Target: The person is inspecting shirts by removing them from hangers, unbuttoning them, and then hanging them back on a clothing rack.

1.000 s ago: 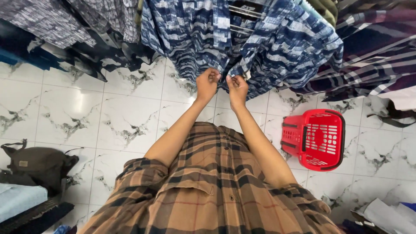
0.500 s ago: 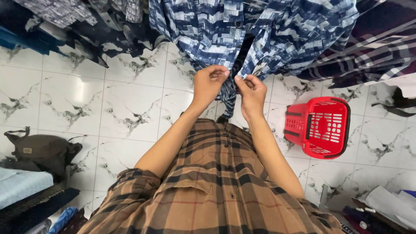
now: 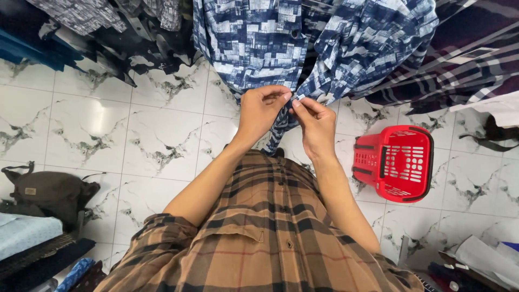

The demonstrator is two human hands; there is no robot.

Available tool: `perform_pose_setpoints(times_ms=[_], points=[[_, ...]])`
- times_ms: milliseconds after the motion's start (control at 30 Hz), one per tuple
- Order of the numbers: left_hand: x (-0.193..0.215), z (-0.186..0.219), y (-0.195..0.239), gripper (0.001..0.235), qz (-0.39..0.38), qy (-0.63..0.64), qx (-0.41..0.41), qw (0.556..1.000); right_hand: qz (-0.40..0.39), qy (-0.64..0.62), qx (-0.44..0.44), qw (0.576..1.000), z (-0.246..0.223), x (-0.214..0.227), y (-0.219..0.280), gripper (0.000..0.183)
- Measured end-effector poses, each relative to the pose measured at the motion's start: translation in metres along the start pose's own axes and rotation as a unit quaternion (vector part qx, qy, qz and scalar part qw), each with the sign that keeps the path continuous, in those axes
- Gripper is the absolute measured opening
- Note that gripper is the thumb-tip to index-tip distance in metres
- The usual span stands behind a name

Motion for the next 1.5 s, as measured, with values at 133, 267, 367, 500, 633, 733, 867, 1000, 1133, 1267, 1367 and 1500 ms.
perform_pose_setpoints(times_ms=[133, 267, 367, 500, 633, 733, 867, 1000, 1133, 1267, 1367, 1500], points=[[-0.002, 0.002, 0.001, 0.015, -0.005, -0.035, -0.019, 0.999, 0.000, -0.004, 0.017, 1.000, -0.004, -0.003, 0.004, 0.011], [-0.003, 0.003, 0.000, 0.014, -0.001, -0.055, -0.042, 0.998, -0.008, 0.004, 0.023, 1.000, -0.007, -0.001, 0.002, 0.013], [-0.004, 0.004, 0.002, 0.014, 0.003, -0.056, -0.045, 0.997, -0.025, 0.017, 0.031, 0.999, -0.005, 0.004, 0.001, 0.013], [-0.002, 0.003, 0.000, 0.014, -0.026, -0.052, -0.040, 0.997, -0.051, 0.064, 0.060, 0.995, -0.015, 0.004, 0.000, 0.007], [-0.008, 0.014, 0.006, 0.017, -0.046, -0.024, -0.025, 0.998, -0.019, 0.123, 0.093, 0.988, -0.031, -0.001, 0.004, 0.009], [-0.009, 0.007, 0.004, 0.020, -0.048, -0.013, -0.028, 0.998, -0.006, 0.230, 0.151, 0.961, -0.040, -0.004, 0.005, 0.009], [-0.011, -0.006, 0.000, 0.015, -0.018, -0.003, -0.024, 1.000, -0.029, 0.241, 0.148, 0.959, -0.047, -0.013, 0.012, 0.006], [-0.015, -0.010, 0.001, 0.008, 0.022, -0.059, -0.060, 0.996, -0.037, 0.254, 0.175, 0.951, -0.046, -0.015, 0.016, 0.007], [-0.017, -0.005, 0.004, 0.008, 0.022, -0.076, -0.070, 0.994, -0.008, 0.345, 0.259, 0.902, -0.047, -0.015, 0.014, 0.007], [-0.020, -0.007, 0.003, 0.005, 0.029, -0.088, -0.078, 0.993, 0.009, 0.337, 0.279, 0.899, -0.038, -0.017, 0.017, 0.010], [-0.022, -0.007, 0.002, 0.004, 0.029, -0.102, -0.086, 0.991, 0.029, 0.287, 0.209, 0.934, -0.034, -0.020, 0.017, 0.010], [-0.020, -0.006, 0.003, 0.004, 0.032, -0.100, -0.072, 0.992, 0.031, 0.233, 0.180, 0.955, -0.028, -0.020, 0.015, 0.012]])
Point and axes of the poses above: each hand's wrist, its own y-axis away from the middle knuckle, its own x-axis out of the back of the hand, z = x × y, the point moved 2 cm from there along -y, towards the middle knuckle, and after that the axes turned 8 degrees about -z, right-handed, at the moved point
